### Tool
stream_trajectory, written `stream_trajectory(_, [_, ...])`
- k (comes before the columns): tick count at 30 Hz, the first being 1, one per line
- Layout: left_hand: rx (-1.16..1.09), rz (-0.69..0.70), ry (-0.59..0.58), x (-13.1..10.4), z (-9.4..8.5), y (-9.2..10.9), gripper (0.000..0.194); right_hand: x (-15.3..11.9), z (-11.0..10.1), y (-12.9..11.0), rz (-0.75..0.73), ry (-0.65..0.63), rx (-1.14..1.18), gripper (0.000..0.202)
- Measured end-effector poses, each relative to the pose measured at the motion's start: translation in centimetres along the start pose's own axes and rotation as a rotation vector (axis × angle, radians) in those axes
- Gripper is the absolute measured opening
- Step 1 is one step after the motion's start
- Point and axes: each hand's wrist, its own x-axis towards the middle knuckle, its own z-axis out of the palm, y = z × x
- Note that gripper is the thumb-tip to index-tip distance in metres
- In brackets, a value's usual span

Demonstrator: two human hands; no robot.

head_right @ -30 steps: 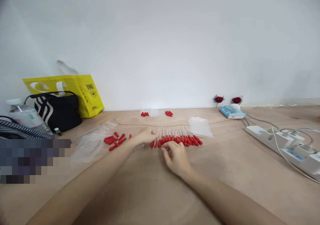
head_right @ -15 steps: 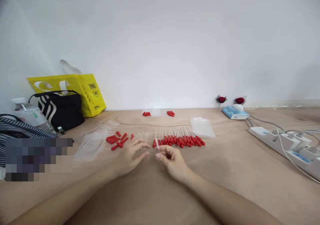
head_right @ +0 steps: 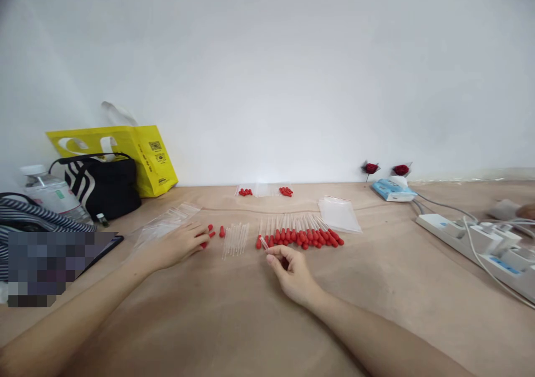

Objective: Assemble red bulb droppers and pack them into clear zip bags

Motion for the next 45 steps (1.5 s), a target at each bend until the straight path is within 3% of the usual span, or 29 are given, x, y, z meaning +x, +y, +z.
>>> stream_trajectory(4, [-0.359,-0.064,0.113,0.0,0.1,2.8,0.009,-0.1,-0.2,0.0,-0.151,-0.005,-0.179,0.018])
stream_trajectory(8, [-0.851,-0.104,0.329,0.5,2.0,7.0,0.009,-0.2,-0.6,-0.3,-0.315,-0.034,-0.311,0.018])
stream_trajectory(11, [-1.018,-0.111,0.29,1.1,3.9,8.9,0.007,-0.2,-0.8,-0.3,-0.402,-0.044,-0.389,0.025])
stream_trajectory(16, [-0.739,-0.092,0.196,1.0,5.1,9.3,0.01,-0.2,-1.1,-0.3,-0.412,-0.111,-0.523,0.027])
stream_trajectory(22, [-0.585,-0.164,0.227,1.1,5.1,9.7,0.025,-0.3,-1.0,-0.3,-0.379,-0.162,-0.571,0.022])
stream_trajectory(26, [-0.52,-0.182,0.238,1.5,5.6,10.2,0.013,-0.3,-0.9,-0.1,-0.403,-0.149,-0.611,0.021])
stream_trajectory(37, [-0.743,-0.271,0.3,0.9,5.5,10.3,0.017,-0.9,-0.5,-0.8,-0.496,-0.094,-0.649,0.019])
stream_trajectory(45, [-1.058,-0.313,0.299,1.2,6.7,10.2,0.018,-1.2,0.2,-1.2,-0.517,-0.119,-0.603,0.018])
